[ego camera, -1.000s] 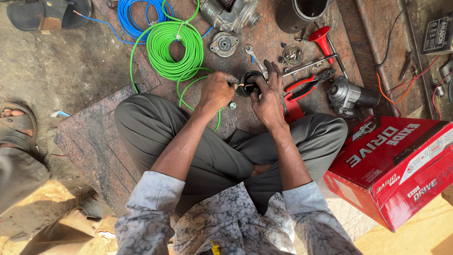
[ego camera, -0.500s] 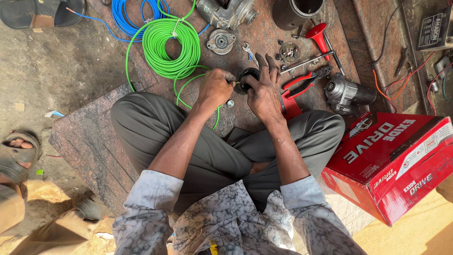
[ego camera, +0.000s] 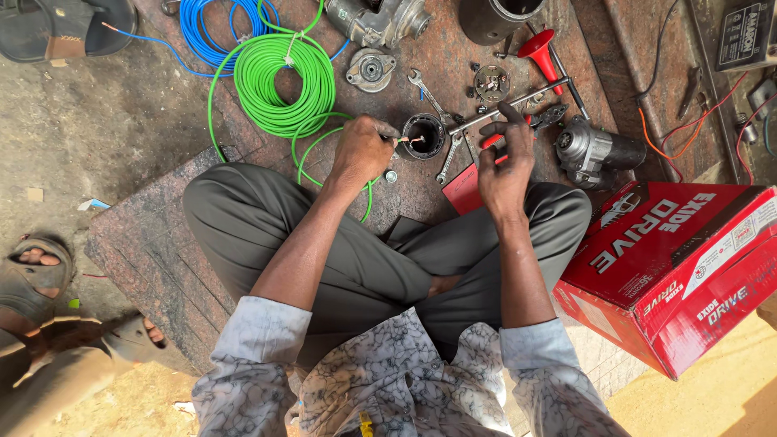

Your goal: The person sits on the ground repairing a starter motor assembly. They strip the insulation from a green wire with pliers, twist the wire ends, and solder the connection using a soldering iron while another person nearby handles keys and small parts.

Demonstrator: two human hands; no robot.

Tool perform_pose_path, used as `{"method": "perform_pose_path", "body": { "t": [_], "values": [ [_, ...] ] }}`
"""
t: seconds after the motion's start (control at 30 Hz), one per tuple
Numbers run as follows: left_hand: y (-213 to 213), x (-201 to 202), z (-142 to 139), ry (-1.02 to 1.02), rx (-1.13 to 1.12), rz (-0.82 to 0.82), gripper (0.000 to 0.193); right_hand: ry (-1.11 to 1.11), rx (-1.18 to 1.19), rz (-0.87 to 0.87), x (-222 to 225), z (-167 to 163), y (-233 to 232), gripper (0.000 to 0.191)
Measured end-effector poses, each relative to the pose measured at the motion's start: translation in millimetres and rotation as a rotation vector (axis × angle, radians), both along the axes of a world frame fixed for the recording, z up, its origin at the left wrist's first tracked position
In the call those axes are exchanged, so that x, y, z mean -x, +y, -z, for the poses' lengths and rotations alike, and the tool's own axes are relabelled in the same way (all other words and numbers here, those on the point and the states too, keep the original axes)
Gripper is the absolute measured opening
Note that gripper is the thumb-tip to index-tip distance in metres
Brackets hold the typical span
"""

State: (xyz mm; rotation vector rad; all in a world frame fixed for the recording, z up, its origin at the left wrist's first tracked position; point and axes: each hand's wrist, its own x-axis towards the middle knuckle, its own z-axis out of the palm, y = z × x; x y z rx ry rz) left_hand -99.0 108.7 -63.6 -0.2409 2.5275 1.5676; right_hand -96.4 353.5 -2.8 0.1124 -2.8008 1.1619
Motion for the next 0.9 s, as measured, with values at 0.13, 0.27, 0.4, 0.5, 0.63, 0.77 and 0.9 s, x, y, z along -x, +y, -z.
{"method": "perform_pose_path", "body": {
  "t": [0.13,0.27,0.4,0.5,0.63,0.77,0.9],
  "values": [
    [2.1,0.8,5.2,0.056,0.017,0.013,0.012,0.069,0.493,0.043,2.8,26.6,37.3,0.037],
    [4.4,1.2,1.2,0.037,-0.009,0.007,0.013,0.059,0.698,0.185,11.0,58.2,62.5,0.028],
    [7.4,1.8,-8.0,-0.078,-0.05,0.005,0.015,0.011,0.729,0.211,16.9,74.9,70.8,0.027],
    [9.4,2.6,-12.6,-0.162,-0.105,0.009,0.016,0.002,0.647,0.185,16.8,78.8,69.2,0.027],
    [10.6,2.2,-14.1,-0.038,0.009,0.039,0.018,-0.005,0.589,0.174,15.4,79.4,66.4,0.027],
    [12.0,1.8,-14.0,-0.087,-0.016,0.039,0.019,-0.048,0.625,0.187,14.9,78.0,67.0,0.029],
    [13.1,1.6,-14.8,-0.13,-0.058,0.041,0.018,-0.065,0.627,0.179,13.8,76.1,67.1,0.028]
  ]
}}
